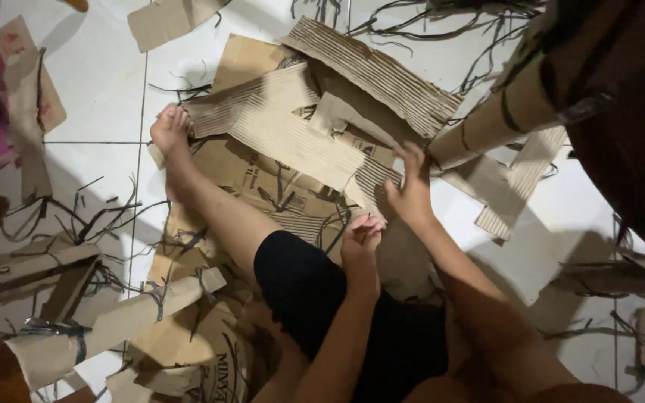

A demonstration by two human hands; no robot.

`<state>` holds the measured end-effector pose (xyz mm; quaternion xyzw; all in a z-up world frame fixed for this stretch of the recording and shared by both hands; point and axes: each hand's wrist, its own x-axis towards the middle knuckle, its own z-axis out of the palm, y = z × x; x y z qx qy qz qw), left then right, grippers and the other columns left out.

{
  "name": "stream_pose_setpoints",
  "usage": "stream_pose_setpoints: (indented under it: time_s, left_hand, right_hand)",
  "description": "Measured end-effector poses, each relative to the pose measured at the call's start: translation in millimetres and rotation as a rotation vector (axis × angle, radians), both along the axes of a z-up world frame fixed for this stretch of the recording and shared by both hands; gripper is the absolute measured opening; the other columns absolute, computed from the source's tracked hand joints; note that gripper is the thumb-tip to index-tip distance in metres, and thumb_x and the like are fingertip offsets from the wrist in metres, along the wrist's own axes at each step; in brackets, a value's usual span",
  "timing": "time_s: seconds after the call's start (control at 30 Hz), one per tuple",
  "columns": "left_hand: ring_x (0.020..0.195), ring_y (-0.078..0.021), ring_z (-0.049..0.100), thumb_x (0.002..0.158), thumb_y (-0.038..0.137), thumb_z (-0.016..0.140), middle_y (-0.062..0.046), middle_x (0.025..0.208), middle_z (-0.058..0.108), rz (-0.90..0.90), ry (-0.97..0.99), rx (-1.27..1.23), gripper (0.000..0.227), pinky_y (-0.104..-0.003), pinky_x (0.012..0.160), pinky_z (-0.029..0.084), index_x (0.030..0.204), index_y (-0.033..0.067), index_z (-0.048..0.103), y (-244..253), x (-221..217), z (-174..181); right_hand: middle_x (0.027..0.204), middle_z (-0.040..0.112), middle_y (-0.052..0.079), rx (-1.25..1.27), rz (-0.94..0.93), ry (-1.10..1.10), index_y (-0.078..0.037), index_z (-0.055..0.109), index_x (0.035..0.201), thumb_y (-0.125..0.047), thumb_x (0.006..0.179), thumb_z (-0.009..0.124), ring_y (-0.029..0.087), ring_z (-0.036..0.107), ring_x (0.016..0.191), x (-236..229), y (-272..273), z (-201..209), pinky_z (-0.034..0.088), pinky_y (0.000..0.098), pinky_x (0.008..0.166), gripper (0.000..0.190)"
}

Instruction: The person is sitting on the floor wrapping a wooden furniture leg with protective paper strips.

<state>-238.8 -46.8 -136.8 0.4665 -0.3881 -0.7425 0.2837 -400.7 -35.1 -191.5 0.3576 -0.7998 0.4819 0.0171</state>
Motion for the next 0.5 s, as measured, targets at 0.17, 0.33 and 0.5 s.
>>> stream_pose_setpoints:
  time_s: [0.17, 0.33, 0.5]
  left_hand:
    - [0.128, -0.0184, 0.054, 0.087, -0.009, 0.065, -0.013, 0.13, 0.06, 0.084, -0.07, 0.011, 0.052, -0.033, 0.099, 0.047, 0.138, 0.003, 0.058, -14, 18, -37]
    - [0.157, -0.0296, 0.018, 0.091, -0.002, 0.066, -0.018, 0.164, 0.034, 0.093, -0.084, 0.12, 0.051, -0.044, 0.123, 0.025, 0.139, 0.0134, 0.056, -25, 1, -12]
    - [0.159, -0.0252, 0.01, 0.088, 0.007, 0.074, -0.016, 0.164, 0.029, -0.008, -0.131, 0.146, 0.059, -0.043, 0.128, 0.013, 0.141, 0.0176, 0.052, -34, -26, -12]
  right_hand:
    - [0.158, 0.032, 0.026, 0.268, -0.193, 0.012, -0.005, 0.06, 0.126, -0.006, 0.077, 0.084, 0.048, 0.027, 0.149, -33, -62, 15, 0.033, 0.0595, 0.118, 0.054]
    - [0.155, 0.04, 0.024, 0.522, -0.219, -0.05, -0.009, 0.068, 0.12, -0.019, 0.078, 0.08, 0.046, 0.032, 0.145, -58, -82, -36, 0.031, 0.0696, 0.111, 0.045]
    - [0.146, 0.048, 0.021, 0.598, -0.102, -0.022, 0.003, 0.057, 0.136, -0.017, 0.077, 0.071, 0.042, 0.045, 0.135, -51, -77, -61, 0.03, 0.0741, 0.109, 0.064]
